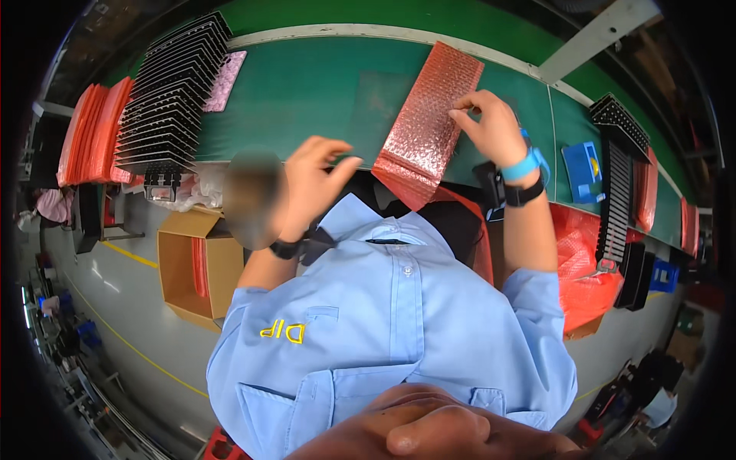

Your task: The recorder is wrapping electronic components in red bubble wrap and organizing them.

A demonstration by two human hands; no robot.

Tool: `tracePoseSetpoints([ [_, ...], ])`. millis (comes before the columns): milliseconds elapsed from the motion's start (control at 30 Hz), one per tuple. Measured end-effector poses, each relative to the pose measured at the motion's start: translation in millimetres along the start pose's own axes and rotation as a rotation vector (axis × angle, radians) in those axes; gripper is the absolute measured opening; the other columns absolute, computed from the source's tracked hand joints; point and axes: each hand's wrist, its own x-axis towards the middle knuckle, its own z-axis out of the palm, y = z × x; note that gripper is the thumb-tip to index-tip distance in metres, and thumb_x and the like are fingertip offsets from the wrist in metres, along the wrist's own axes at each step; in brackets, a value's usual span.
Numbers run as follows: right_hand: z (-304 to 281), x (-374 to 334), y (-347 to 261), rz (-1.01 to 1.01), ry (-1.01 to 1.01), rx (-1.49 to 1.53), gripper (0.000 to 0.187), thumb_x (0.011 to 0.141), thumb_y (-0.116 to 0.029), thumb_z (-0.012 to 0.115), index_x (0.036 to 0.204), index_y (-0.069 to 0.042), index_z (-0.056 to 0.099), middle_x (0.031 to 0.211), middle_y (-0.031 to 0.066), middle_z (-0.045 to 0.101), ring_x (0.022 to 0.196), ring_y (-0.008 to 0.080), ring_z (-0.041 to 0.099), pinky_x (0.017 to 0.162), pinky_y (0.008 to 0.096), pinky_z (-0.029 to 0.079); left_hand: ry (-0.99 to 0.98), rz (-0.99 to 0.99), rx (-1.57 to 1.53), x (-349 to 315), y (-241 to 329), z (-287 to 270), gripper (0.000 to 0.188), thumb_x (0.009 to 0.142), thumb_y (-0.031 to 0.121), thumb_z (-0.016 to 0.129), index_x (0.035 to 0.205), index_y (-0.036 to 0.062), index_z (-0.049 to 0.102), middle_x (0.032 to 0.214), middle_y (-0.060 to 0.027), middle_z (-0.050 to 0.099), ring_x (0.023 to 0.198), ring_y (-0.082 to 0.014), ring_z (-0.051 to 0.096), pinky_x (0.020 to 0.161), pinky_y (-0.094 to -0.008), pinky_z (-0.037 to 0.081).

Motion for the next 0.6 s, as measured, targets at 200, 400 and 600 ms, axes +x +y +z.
tracePoseSetpoints([
  [200,6,-17,-8,0.092,-0.245,-0.116,0.025,0.075,-0.021,0.076,0.092,-0.005,0.067,0.099,0.0122,0.064,0.089,0.0297,0.060,0.077,0.0394,0.049,-0.509,-0.306,0.236,-18,15,30,0.020,0.085,0.025,0.071,0.097,0.0089,0.070,0.092,-0.0085,0.069,0.077,-0.0185,0.065,0.069,-0.0337,0.052],
  [400,55,-53,-39,-0.274,-0.088,-0.319,0.044,0.067,-0.025,0.077,0.106,-0.011,0.062,0.115,0.0097,0.057,0.102,0.0298,0.055,0.081,0.0428,0.047,-0.249,-0.778,-1.132,-48,-34,86,0.026,0.096,0.030,0.059,0.103,0.0077,0.071,0.098,-0.0034,0.071,0.085,-0.0169,0.066,0.082,-0.0364,0.051],
  [600,54,-28,-17,-0.186,-0.139,-0.424,0.048,0.067,-0.024,0.076,0.110,-0.010,0.059,0.117,0.0106,0.055,0.104,0.0314,0.055,0.085,0.0421,0.047,-0.646,-0.499,-0.985,-42,-26,82,0.031,0.098,0.031,0.057,0.105,0.0031,0.069,0.099,-0.0003,0.070,0.086,-0.0100,0.062,0.086,-0.0282,0.048],
])
